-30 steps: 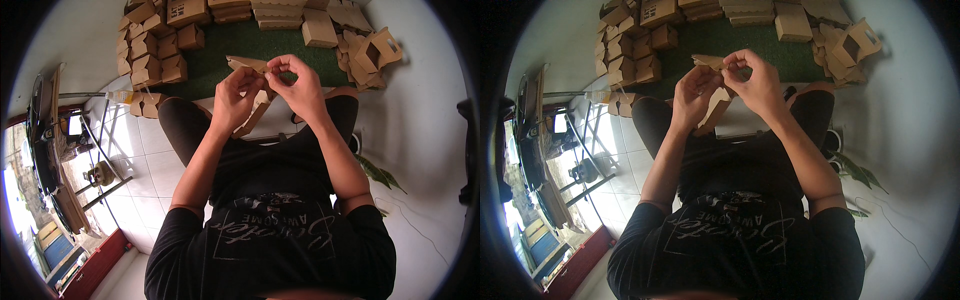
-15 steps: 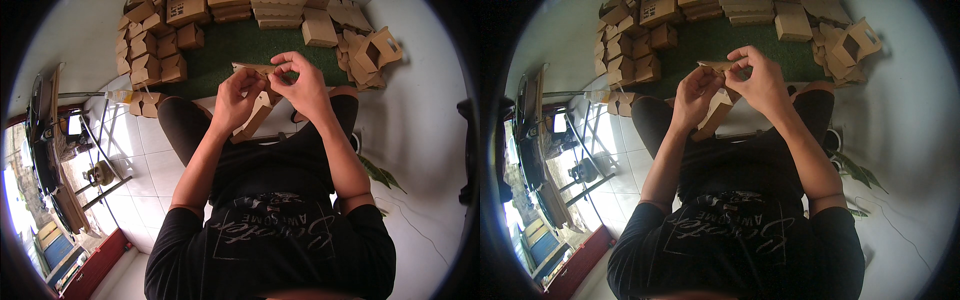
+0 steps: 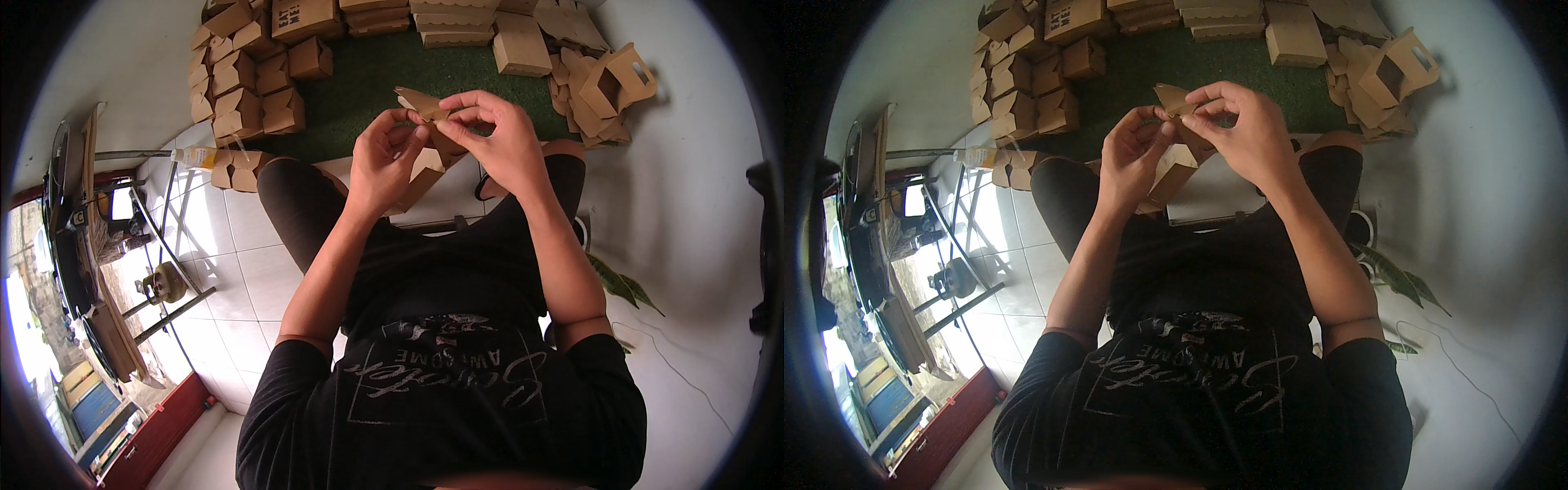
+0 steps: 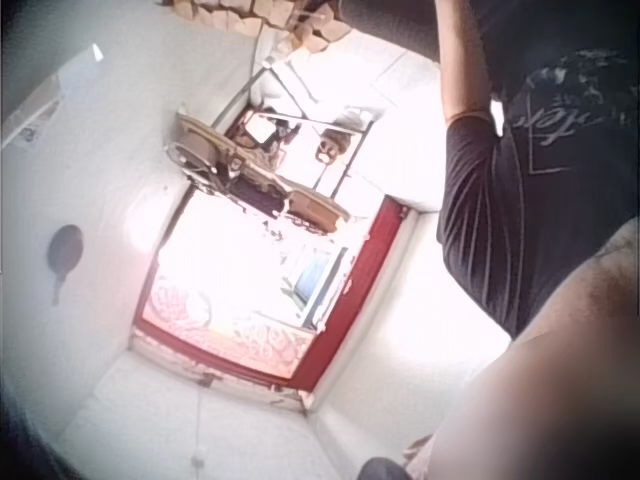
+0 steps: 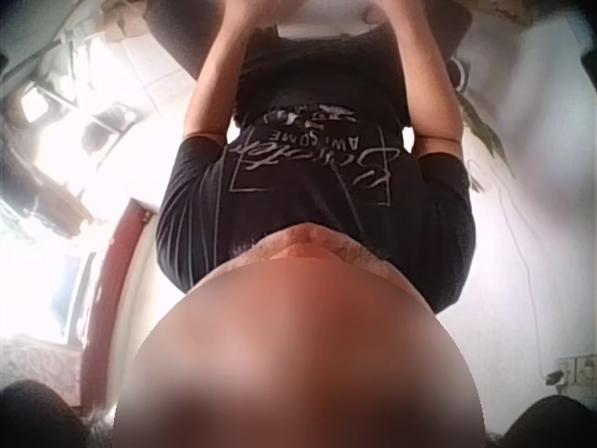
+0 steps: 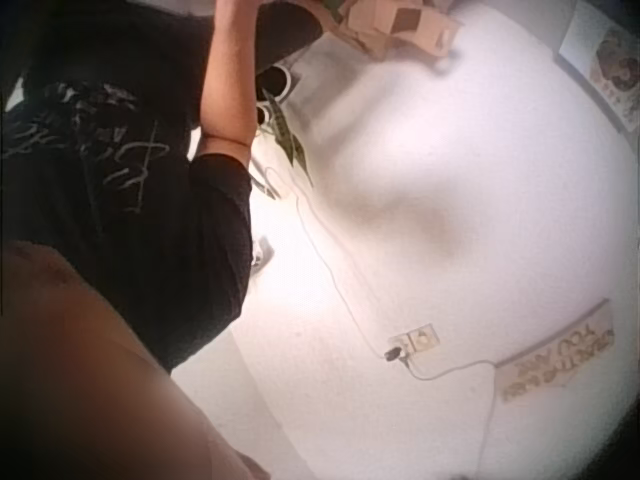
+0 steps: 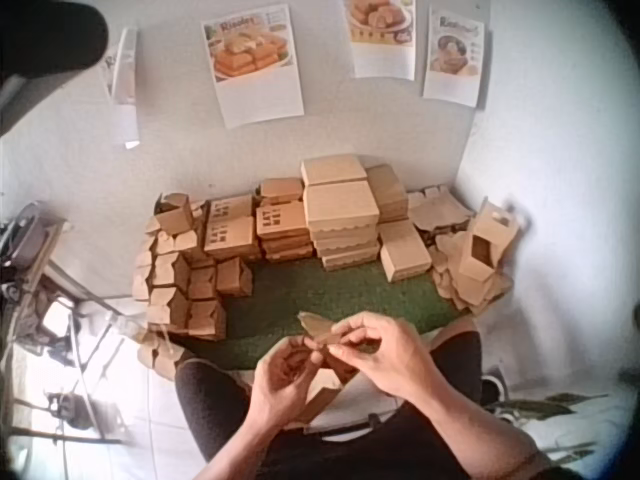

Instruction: The person assembles flat cardboard takeout boxes by hand, folding the sides and tucking tabs to form the box shape. Completed boxes are stacked on the table.

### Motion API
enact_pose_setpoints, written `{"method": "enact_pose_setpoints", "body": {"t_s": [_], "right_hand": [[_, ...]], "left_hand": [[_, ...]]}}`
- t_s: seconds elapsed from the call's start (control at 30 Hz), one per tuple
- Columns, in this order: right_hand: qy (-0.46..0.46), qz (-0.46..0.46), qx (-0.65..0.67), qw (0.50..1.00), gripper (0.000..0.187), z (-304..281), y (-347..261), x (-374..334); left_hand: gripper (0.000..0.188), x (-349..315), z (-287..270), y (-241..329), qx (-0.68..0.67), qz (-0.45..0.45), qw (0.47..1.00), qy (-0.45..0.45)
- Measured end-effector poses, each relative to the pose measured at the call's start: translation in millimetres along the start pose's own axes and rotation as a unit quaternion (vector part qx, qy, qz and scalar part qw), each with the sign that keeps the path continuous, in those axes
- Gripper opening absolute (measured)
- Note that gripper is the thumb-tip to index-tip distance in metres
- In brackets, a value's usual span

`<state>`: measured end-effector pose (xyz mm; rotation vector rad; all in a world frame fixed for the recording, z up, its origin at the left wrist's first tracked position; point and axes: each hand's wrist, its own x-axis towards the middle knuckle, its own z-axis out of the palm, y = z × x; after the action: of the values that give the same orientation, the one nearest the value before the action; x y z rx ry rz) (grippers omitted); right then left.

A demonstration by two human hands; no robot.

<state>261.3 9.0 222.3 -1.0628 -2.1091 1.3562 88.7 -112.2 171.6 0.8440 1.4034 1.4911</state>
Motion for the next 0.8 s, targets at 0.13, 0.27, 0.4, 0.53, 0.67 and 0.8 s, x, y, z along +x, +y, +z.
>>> {"method": "enact_pose_setpoints", "body": {"t_s": [0.13, 0.27, 0.4, 0.53, 0.67, 0.8], "right_hand": [[0.006, -0.015, 0.024, 1.000, 0.025, 0, 3, 1], [0.007, -0.046, -0.036, 0.998, 0.021, -5, 9, 3], [0.012, -0.066, 0.013, 0.998, 0.021, -2, 18, 4], [-0.060, 0.026, 0.187, 0.980, 0.021, -5, 27, 6], [-0.091, 0.075, 0.268, 0.956, 0.021, -7, 30, 5], [-0.071, 0.039, 0.211, 0.974, 0.024, -2, 28, 7]], "left_hand": [[0.025, -1, 0, 1, 0.007, -0.004, 1.000, 0.005], [0.026, 0, 2, 1, -0.021, 0.001, 1.000, -0.001], [0.026, -2, 2, 1, -0.024, -0.013, 1.000, -0.001], [0.025, -3, 1, 0, -0.013, -0.018, 1.000, -0.010], [0.027, -2, -2, 0, -0.032, -0.033, 0.999, -0.025], [0.028, -2, -1, 2, -0.036, -0.025, 0.999, -0.030]]}}
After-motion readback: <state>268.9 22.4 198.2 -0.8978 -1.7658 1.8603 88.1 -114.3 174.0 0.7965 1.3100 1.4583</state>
